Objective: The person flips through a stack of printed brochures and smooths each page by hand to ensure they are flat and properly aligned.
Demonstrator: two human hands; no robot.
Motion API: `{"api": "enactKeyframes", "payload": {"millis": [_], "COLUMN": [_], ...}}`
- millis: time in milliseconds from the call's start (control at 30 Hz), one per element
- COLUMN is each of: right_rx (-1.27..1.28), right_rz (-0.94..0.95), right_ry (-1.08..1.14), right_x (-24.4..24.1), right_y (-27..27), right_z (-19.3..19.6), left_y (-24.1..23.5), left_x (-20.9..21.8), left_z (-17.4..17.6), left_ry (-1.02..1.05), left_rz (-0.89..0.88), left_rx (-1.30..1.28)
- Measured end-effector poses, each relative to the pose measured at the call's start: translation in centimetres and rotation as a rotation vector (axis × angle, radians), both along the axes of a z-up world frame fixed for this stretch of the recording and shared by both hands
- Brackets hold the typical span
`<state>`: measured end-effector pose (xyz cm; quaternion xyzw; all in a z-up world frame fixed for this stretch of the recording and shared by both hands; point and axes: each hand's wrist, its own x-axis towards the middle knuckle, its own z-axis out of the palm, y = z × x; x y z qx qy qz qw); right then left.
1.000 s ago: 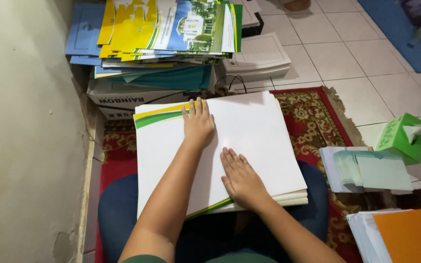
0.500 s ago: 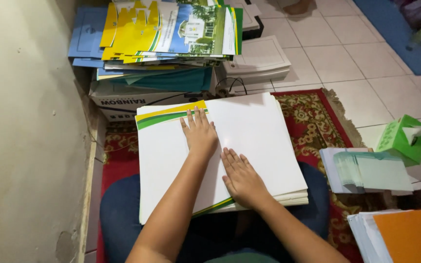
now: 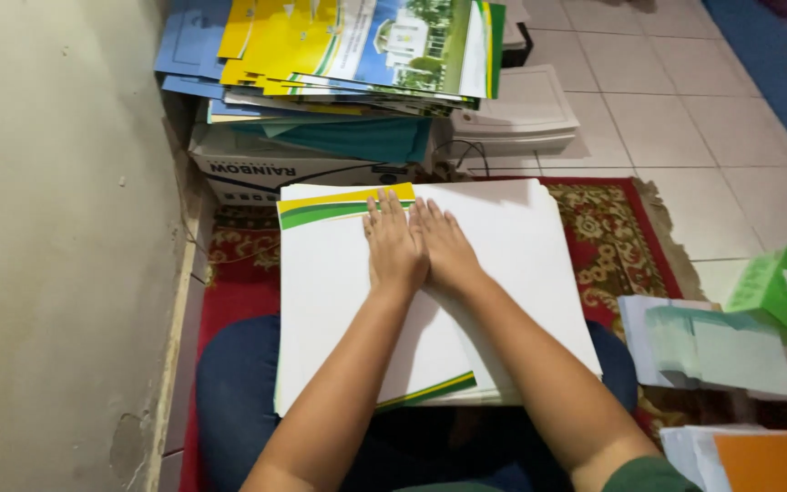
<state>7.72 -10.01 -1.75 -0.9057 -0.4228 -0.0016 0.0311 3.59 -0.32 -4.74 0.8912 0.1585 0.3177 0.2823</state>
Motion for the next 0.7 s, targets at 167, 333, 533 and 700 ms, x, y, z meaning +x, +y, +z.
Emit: {"api": "enactKeyframes", "payload": {"millis": [167,333,533,700], "right_rx": [0.004,-0.010,0.087,0.044], "right_rz": [0.007,-0.021,-0.029,-0.145], "right_ry": [-0.071,-0.130,-0.078,0.106], "right_x": [5.0,4.1,-0.5,-6.4], "right_y": [2.8,2.6,0.5,-2.4], "right_z": [-2.0,-1.5,0.9,4.0], "left_y": [-0.2,-0.3,-0.1,-0.1], "left_x": [0.3,0.4,0.0,-0.7], "left_z": [0.1,-0.1,0.1,1.4], "left_ry": [0.025,0.029,0.001,0.075], "left_rz": [0.019,0.014,0.004,-0.024], "left_rx": [0.035,0.029,0.014,0.038]}}
